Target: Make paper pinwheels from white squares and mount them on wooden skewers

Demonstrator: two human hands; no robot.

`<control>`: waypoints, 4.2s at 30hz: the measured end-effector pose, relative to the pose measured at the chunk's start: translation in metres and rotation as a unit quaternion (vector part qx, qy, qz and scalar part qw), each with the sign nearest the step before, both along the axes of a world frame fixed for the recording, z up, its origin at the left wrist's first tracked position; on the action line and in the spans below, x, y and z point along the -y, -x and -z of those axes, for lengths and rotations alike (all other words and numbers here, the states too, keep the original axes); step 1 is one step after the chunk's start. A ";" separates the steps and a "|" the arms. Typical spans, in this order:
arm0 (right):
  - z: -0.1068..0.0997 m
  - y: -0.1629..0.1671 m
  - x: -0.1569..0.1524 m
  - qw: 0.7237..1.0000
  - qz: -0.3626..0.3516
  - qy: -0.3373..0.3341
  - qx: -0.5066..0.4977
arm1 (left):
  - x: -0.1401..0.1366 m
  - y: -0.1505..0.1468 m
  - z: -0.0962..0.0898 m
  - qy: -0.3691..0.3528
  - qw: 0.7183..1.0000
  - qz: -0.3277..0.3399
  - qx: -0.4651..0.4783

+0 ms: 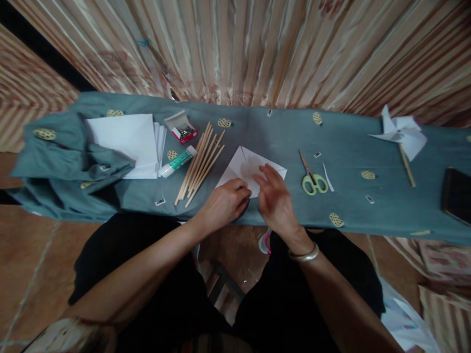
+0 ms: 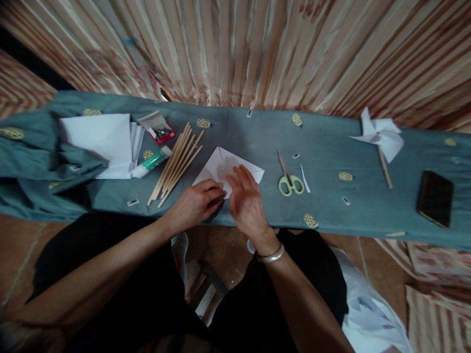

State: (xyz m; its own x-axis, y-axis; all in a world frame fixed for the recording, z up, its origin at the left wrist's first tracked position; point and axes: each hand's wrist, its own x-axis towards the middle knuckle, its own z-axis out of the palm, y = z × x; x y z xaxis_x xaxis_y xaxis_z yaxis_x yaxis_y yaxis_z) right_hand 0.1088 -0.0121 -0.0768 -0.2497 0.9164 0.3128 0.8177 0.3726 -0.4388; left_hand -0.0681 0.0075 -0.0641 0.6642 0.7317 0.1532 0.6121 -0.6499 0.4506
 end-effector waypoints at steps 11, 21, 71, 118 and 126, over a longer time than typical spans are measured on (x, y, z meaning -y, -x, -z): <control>-0.008 -0.039 -0.030 0.996 0.086 0.012 0.008 | -0.010 0.016 0.000 -0.061 0.998 0.018 -0.010; -0.018 -0.043 -0.009 0.972 0.156 0.147 -0.095 | -0.021 0.029 -0.006 -0.118 0.993 -0.007 0.019; -0.001 -0.014 -0.012 0.987 0.048 0.080 -0.133 | 0.014 0.014 -0.007 -0.090 0.995 0.033 0.028; 0.006 -0.013 -0.010 0.997 0.000 0.034 -0.071 | 0.009 0.015 -0.002 -0.068 0.998 0.013 -0.010; 0.000 -0.006 0.001 0.998 -0.028 0.040 0.035 | 0.008 0.015 0.000 -0.065 0.998 0.016 -0.016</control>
State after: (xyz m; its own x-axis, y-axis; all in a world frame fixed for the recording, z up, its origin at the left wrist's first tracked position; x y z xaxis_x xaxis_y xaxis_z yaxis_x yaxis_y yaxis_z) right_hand 0.1148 -0.0130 -0.0772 -0.3199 0.9216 0.2198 0.8262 0.3849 -0.4114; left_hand -0.0831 -0.0006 -0.0641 0.6922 0.6861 0.2238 0.6034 -0.7204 0.3421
